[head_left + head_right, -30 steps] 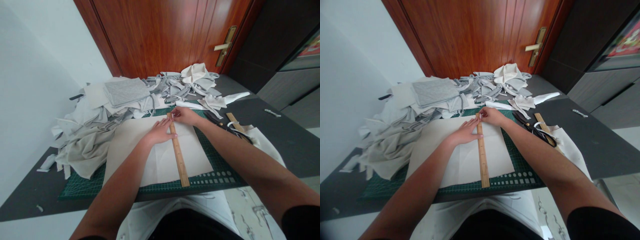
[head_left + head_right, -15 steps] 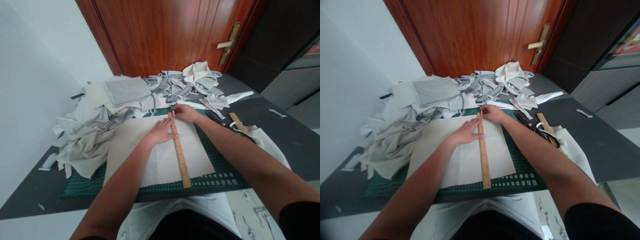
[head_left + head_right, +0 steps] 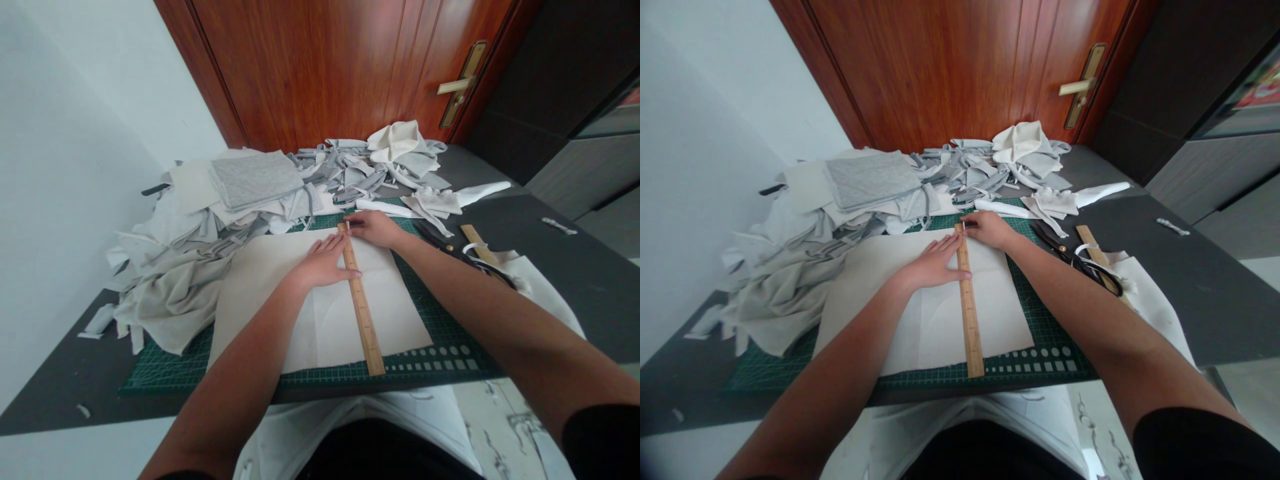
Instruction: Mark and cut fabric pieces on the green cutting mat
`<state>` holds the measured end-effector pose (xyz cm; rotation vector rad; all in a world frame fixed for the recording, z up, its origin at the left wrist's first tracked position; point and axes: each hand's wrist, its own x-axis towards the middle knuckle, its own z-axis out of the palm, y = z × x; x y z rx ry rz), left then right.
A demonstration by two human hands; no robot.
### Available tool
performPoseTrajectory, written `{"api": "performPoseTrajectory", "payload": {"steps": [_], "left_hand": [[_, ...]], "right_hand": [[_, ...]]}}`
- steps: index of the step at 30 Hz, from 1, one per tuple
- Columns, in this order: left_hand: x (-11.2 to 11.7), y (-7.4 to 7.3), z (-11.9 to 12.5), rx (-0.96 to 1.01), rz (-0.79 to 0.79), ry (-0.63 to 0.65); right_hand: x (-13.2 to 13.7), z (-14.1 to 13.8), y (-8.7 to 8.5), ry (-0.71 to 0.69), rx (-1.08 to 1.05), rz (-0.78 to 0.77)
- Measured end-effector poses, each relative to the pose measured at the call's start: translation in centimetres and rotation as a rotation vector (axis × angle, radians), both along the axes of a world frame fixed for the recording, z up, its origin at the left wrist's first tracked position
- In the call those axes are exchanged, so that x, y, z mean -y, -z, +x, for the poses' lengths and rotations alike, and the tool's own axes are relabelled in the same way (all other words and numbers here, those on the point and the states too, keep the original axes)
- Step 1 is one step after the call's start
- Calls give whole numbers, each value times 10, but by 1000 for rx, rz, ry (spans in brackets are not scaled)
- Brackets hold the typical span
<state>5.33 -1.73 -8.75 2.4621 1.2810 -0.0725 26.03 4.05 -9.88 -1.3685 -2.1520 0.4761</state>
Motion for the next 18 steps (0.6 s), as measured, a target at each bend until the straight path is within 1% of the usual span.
{"api": "performPoseTrajectory", "payload": {"steps": [8, 14, 16, 18], "left_hand": [[-1, 0, 0, -8, -9, 13], [-3, 2, 1, -14, -9, 18], [-3, 2, 1, -15, -15, 19], [-3, 1, 1, -21, -15, 23]], "right_hand": [[8, -1, 3, -12, 21, 19], [20, 2, 6, -47, 62, 100], [23, 2, 6, -40, 75, 88], [23, 0, 5, -21, 56, 43]]}}
